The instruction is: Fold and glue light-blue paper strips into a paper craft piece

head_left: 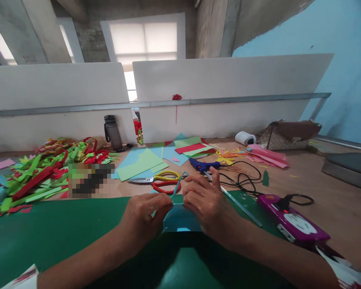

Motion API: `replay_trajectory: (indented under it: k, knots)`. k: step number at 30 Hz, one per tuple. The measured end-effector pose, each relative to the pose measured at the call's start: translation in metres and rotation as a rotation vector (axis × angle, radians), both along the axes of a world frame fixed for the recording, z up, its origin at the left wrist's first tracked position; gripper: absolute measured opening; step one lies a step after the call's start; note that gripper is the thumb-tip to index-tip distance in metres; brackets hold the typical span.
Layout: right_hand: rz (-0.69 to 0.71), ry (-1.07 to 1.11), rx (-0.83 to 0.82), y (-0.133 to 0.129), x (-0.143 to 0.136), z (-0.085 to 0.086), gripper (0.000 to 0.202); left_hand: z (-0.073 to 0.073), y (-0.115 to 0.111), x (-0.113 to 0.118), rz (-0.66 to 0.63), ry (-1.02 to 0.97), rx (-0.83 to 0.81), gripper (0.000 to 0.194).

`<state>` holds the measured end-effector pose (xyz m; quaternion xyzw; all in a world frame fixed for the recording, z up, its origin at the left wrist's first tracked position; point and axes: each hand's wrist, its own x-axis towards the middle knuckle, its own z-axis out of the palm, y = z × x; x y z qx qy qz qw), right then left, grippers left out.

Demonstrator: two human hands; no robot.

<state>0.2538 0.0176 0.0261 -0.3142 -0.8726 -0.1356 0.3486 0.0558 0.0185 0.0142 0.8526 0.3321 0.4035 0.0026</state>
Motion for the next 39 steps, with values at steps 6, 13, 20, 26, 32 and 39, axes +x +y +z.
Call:
replay_trajectory:
  k: [6,13,20,26,32,39]
  knots:
    - [0.007,0.012,0.031,0.000,-0.001,0.000,0.022,-0.002,0.004,0.000,-0.007,0.022,-0.067,0.016]
    - [-0.012,0.017,0.050,-0.006,-0.010,0.000,0.018,0.005,-0.005,0.010,-0.097,-0.054,-0.050,0.019]
    - [0.059,0.017,0.003,-0.008,-0.013,0.002,0.014,0.008,-0.008,0.013,-0.164,-0.079,-0.043,0.022]
    - [0.089,-0.002,-0.024,-0.006,-0.009,0.003,0.020,0.009,-0.005,0.012,-0.168,-0.033,0.006,0.024]
    - [0.057,0.014,-0.050,-0.005,-0.008,0.001,0.021,0.007,-0.004,0.013,-0.149,-0.002,0.066,0.026]
    - [0.076,0.012,-0.055,-0.006,-0.011,0.001,0.014,0.011,-0.006,0.016,-0.143,-0.040,0.033,0.027]
